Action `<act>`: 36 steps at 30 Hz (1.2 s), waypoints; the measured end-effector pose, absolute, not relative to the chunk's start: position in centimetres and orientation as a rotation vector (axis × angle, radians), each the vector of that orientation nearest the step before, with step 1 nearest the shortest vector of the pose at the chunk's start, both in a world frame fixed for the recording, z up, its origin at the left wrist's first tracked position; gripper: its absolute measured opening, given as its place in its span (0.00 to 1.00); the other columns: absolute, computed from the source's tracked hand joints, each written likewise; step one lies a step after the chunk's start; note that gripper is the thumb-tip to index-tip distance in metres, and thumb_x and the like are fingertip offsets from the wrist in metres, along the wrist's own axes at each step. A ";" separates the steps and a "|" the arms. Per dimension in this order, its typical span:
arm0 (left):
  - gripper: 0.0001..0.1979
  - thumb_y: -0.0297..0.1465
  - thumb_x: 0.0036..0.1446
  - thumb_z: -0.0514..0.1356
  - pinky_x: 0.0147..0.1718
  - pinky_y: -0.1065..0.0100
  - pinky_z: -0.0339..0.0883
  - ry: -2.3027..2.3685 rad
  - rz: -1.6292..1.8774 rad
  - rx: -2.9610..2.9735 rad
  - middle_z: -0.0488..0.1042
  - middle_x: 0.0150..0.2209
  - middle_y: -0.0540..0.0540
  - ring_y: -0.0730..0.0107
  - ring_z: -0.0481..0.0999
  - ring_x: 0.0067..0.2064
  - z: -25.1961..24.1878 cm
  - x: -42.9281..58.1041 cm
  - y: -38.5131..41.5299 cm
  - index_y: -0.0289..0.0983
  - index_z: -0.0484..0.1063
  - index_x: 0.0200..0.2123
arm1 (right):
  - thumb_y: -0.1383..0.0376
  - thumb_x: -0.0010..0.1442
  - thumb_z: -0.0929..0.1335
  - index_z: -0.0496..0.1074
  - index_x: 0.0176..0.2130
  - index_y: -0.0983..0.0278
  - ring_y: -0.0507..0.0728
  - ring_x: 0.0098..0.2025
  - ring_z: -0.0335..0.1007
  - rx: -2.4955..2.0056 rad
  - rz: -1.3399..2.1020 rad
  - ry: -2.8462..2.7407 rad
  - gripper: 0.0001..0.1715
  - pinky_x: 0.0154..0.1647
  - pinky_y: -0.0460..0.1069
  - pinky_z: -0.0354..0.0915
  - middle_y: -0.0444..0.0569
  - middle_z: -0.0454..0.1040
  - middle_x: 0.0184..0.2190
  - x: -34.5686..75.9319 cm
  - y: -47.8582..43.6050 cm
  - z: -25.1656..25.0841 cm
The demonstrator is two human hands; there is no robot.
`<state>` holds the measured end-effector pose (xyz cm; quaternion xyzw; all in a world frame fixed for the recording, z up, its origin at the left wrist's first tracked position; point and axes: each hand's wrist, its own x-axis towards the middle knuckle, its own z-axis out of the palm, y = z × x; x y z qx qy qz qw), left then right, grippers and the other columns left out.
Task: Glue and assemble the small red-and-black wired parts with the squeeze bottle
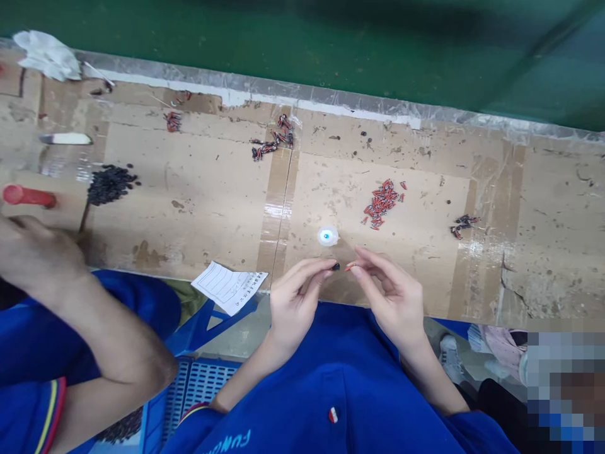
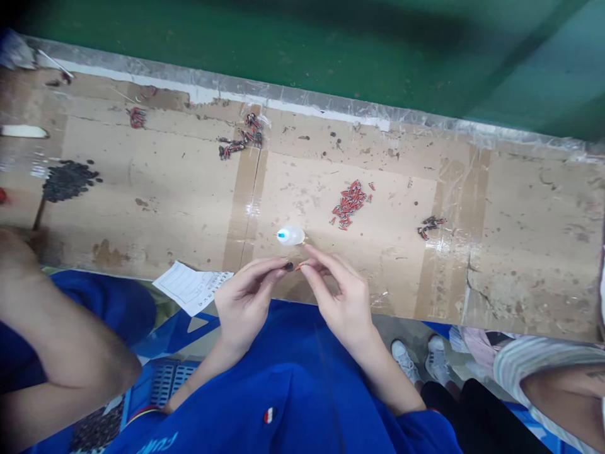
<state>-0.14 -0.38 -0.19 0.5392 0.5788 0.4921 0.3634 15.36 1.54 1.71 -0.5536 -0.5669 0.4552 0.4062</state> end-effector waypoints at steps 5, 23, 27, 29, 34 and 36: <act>0.07 0.25 0.58 0.63 0.37 0.73 0.78 1.505 1.270 1.340 0.82 0.35 0.49 0.71 0.82 0.35 0.2 0.0 -0.4 0.39 0.80 0.39 | 0.65 0.55 0.74 0.81 0.38 0.60 0.55 0.32 0.80 -1.499 1.245 -1.245 0.07 0.39 0.49 0.77 0.46 0.83 0.33 14.9 1.6 1.7; 0.07 0.33 0.51 0.67 0.43 0.66 0.79 1.409 1.098 0.835 0.83 0.35 0.44 0.64 0.83 0.37 0.3 0.4 0.0 0.36 0.81 0.33 | 0.69 0.57 0.72 0.83 0.35 0.57 0.55 0.32 0.78 -1.409 1.192 -1.438 0.09 0.33 0.48 0.74 0.45 0.82 0.30 15.4 2.0 1.1; 0.07 0.34 0.49 0.68 0.41 0.67 0.79 1.410 1.062 0.792 0.83 0.33 0.45 0.65 0.83 0.36 0.5 0.5 0.1 0.36 0.80 0.31 | 0.69 0.55 0.74 0.83 0.33 0.55 0.55 0.34 0.78 -1.403 1.305 -1.332 0.08 0.37 0.49 0.74 0.45 0.82 0.31 15.6 2.2 1.2; 0.08 0.34 0.48 0.69 0.39 0.68 0.78 1.406 1.030 0.769 0.82 0.31 0.45 0.66 0.83 0.34 0.6 0.5 0.2 0.35 0.79 0.30 | 0.67 0.53 0.75 0.83 0.31 0.56 0.56 0.36 0.79 -1.389 1.430 -1.233 0.05 0.40 0.50 0.75 0.45 0.82 0.32 15.8 2.4 1.1; 0.09 0.33 0.45 0.70 0.36 0.71 0.77 1.380 0.974 0.714 0.81 0.30 0.45 0.68 0.81 0.32 0.8 0.6 0.4 0.35 0.78 0.29 | 0.59 0.47 0.79 0.82 0.31 0.57 0.59 0.36 0.81 -1.376 1.746 -0.964 0.08 0.41 0.53 0.77 0.47 0.84 0.33 16.4 2.9 0.4; 0.08 0.32 0.45 0.70 0.34 0.73 0.76 1.375 0.971 0.690 0.81 0.28 0.46 0.70 0.81 0.31 0.9 0.6 0.4 0.35 0.78 0.29 | 0.57 0.44 0.80 0.82 0.31 0.58 0.59 0.35 0.82 -1.382 1.796 -0.920 0.12 0.41 0.54 0.77 0.48 0.84 0.32 16.4 3.0 0.2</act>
